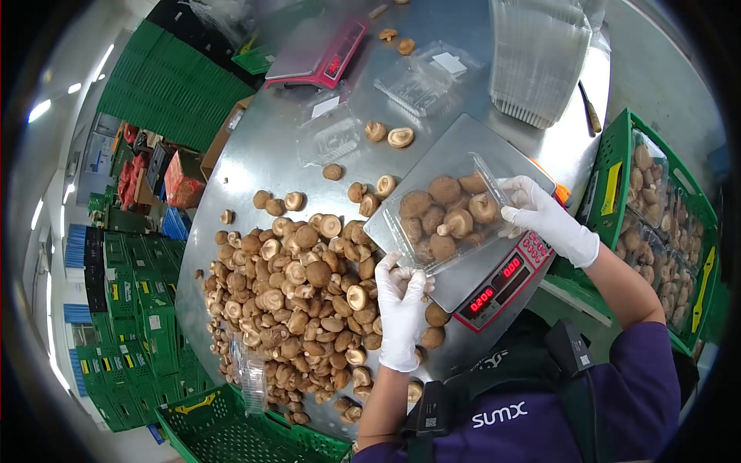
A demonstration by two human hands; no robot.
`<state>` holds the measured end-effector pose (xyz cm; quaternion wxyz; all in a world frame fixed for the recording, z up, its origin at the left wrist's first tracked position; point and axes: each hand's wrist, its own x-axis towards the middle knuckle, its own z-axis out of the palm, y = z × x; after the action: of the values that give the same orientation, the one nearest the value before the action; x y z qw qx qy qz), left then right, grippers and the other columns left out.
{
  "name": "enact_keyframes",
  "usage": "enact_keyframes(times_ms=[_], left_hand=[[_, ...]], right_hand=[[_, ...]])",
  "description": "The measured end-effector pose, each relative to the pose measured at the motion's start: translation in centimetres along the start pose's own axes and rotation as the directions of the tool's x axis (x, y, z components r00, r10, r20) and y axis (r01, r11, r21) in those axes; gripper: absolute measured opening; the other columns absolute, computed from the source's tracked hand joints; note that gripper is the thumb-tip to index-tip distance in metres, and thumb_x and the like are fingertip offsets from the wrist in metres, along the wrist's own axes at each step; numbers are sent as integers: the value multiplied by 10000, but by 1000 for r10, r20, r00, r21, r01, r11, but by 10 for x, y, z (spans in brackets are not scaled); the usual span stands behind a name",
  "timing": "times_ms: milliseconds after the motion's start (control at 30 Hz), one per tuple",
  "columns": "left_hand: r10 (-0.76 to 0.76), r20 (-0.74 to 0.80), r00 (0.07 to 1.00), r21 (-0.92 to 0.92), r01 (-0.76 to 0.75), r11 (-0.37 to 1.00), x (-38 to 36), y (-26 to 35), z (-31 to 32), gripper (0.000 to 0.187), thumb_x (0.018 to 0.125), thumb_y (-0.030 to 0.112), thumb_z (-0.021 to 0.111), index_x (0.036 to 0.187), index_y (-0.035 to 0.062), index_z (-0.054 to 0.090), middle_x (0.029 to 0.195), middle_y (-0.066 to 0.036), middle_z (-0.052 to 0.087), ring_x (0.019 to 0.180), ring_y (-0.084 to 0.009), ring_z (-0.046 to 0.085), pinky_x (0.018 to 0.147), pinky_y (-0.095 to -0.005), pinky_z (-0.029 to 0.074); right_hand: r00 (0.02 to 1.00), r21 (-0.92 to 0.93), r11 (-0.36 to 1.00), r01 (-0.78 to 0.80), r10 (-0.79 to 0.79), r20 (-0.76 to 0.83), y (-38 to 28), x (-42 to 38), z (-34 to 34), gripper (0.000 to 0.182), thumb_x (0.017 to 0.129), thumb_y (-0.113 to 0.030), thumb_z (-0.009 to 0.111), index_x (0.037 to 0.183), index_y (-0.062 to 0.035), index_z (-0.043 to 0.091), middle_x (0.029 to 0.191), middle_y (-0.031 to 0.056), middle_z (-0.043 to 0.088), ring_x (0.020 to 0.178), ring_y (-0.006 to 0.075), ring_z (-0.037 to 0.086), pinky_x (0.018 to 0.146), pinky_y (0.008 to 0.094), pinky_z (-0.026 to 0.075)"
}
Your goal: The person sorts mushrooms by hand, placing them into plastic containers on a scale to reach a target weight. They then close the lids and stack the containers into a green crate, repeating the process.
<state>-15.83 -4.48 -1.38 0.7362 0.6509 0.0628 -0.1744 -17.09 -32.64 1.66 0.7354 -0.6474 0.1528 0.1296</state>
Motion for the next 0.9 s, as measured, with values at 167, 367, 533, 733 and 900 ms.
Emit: enact_keyframes(times_ms=[167,367,533,733,900], left_hand=[[-117,-2,993,-191,115,975,5,8,4,415,935,-19,569,1328,-1,441,894,-57,627,748,-174,651,689,-297,544],[-56,66,996,-369,76,926,13,-2,0,430,871,-84,547,1285,19,486,861,-41,630,710,-165,633,708,-295,544],[-9,-47,999,-156,2,988,13,17,-1,445,923,-6,577,1349,44,456,941,-69,627,817,-159,632,753,-283,537],[222,-524,822,57,-226,972,-16,74,-61,482,960,200,628,1393,79,454,1072,-84,635,1043,-200,594,952,-390,462],[322,-543,775,81,-333,939,-47,58,-100,364,978,167,596,1323,74,530,1117,-92,642,1042,-178,587,927,-381,435]], right_hand=[[992,112,989,-95,84,98,7,-2,-7,318,987,-116,584,1266,-35,455,1072,94,590,902,209,703,754,308,578],[992,100,989,-109,102,72,25,7,-12,149,967,-75,584,1065,-50,475,987,106,621,777,236,725,681,281,567],[988,69,990,-122,114,104,11,-1,-13,242,963,-158,630,1148,-55,512,965,97,662,837,205,718,706,269,545],[979,-95,991,90,-106,-173,-19,5,-83,401,998,-325,593,1236,-2,600,1096,92,693,966,143,667,790,273,526],[939,-232,962,146,-209,-273,-57,29,-61,319,969,-359,629,1146,-94,656,1030,-3,702,892,58,635,790,212,492]])
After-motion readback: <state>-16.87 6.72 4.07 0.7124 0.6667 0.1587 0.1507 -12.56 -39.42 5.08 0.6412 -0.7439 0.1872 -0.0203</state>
